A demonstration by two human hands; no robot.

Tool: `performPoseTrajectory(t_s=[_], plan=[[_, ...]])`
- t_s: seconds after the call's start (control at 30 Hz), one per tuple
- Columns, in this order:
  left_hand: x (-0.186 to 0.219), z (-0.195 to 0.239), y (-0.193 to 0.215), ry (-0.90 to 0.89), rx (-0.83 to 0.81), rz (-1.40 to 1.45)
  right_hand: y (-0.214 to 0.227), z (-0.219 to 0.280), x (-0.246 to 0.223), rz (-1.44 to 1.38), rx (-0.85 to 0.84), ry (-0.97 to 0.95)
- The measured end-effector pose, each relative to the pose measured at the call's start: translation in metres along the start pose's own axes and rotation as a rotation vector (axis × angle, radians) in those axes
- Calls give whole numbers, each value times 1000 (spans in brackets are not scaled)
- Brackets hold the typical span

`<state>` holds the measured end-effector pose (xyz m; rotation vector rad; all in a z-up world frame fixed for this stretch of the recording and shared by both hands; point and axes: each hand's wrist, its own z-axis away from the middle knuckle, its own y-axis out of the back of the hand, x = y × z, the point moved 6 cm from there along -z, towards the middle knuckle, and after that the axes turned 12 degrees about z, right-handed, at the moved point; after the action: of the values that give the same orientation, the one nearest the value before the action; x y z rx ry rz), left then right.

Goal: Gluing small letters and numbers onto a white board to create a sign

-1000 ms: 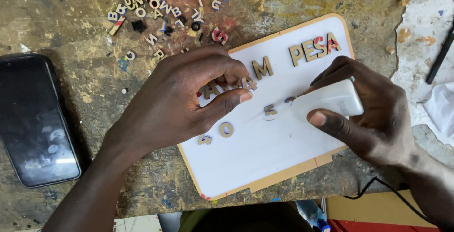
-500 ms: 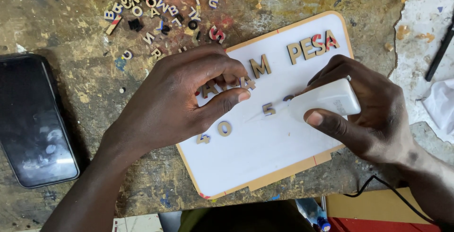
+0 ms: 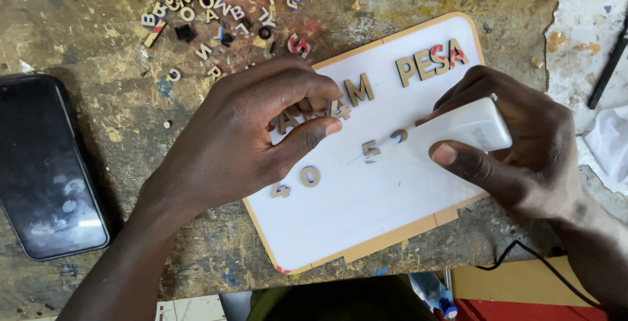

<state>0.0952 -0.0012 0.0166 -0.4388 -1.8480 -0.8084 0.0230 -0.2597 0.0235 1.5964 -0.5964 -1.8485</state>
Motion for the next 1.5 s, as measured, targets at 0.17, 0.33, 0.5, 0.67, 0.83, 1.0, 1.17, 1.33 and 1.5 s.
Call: performPoseTrajectory(t_s=[0.17, 0.33, 0.5, 0.67, 0.83, 1.0, 1.17, 1.33, 1.5], plan=[[0, -1, 0, -16, -7, 1, 2, 0, 0, 51, 9, 33], [0, -1, 0, -14, 2, -17, 2, -1, -4, 62, 15, 51], [-1, -1, -2, 2, -12, 16, 2, -1, 3, 73, 4, -2], [-2, -1, -2, 21, -23, 26, 3, -2, -3, 140, -17, 82], [-1, -1, -2, 6, -20, 6, 4, -3, -3, 153, -15, 98], [1, -1, -1, -11, -15, -1, 4, -3, -4, 86, -17, 27], [5, -2, 0, -5, -5, 31, 13, -10, 28, -67, 49, -64], [7, -1, 2, 27, 38, 88, 26, -33, 66, -595, 248, -61], [7, 2, -8, 29, 55, 128, 27, -43, 57, -538, 185, 142]])
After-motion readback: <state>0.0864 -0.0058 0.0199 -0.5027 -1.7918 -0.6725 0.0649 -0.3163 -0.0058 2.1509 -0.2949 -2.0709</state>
